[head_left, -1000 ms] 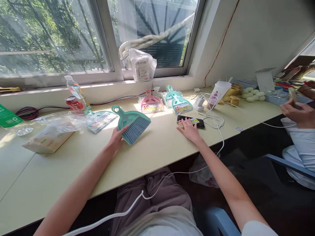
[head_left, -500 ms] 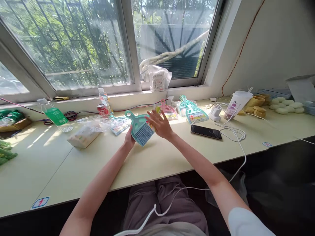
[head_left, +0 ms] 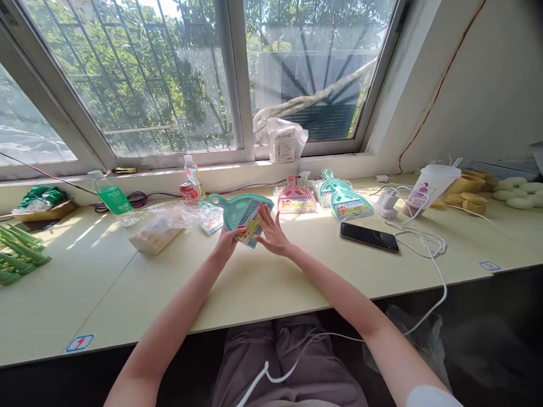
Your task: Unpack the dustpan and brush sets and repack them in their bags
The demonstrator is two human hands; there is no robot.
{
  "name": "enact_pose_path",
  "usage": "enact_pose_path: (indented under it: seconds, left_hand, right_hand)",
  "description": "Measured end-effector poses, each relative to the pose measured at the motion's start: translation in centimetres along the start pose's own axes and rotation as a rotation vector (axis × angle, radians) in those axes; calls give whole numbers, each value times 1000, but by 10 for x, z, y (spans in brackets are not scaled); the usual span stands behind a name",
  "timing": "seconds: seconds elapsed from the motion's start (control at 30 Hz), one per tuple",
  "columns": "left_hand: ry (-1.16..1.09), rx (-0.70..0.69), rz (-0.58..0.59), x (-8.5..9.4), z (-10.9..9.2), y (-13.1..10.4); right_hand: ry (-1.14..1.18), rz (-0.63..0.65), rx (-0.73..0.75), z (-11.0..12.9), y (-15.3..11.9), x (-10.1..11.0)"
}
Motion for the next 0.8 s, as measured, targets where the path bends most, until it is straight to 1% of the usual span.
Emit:
enact_pose_path:
  seconds: [0.07,0.1,0.13,0.2,0.23,0.27,0.37,0.47,0.53,0.63,0.73,0.8]
  left_hand:
    - [-1,-27,-12,1,-2,1]
    - [2,-35,-9,1,-2,1]
    - [9,-38,0,-1,-2,0]
    - [29,-27,37,-6,1,-3]
    - [38,-14,66,-9,2,-5]
    - [42,1,94,-12,4,-7]
    - [27,54,146,-17,8,-10]
    - [19,99,126,-14,14,-11]
    - [23,103,107,-12,16,-10]
    - [16,90,97,-11,18,-10]
    - [5,110,116,-14,22,-11]
    - [-5,116,125,-15,23,-12]
  right_hand:
    - [292,-163,-209,-19,3,14]
    - [468,-188,-308,-30,3,13]
    - [648,-164,-387,-37,4,6]
    - [948,-60,-488,-45,6,-13]
    - [1047,-34,-526,-47,7,-19]
    - [1112,-39,-561,-51,6,-22]
    - [1189,-110,-645,-62,2,-20]
    - [1208,-113,-689,-66,-3,-19]
    - [1206,-117,-714,-69,-5,-19]
    - [1200,-85,-722,-70,-5,-22]
    - [1215,-30,-729,-72,-4,-29]
    - [1247,-19,-736,-74,-5,-32]
Point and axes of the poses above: each hand's wrist, its own y-axis towards the middle knuckle, its own x-axis out of the back of the hand, z = x × y, the point moved 9 cm from there along y, towards the middle knuckle, and after that the axes turned 12 degrees about -x, right-handed, at the moved point
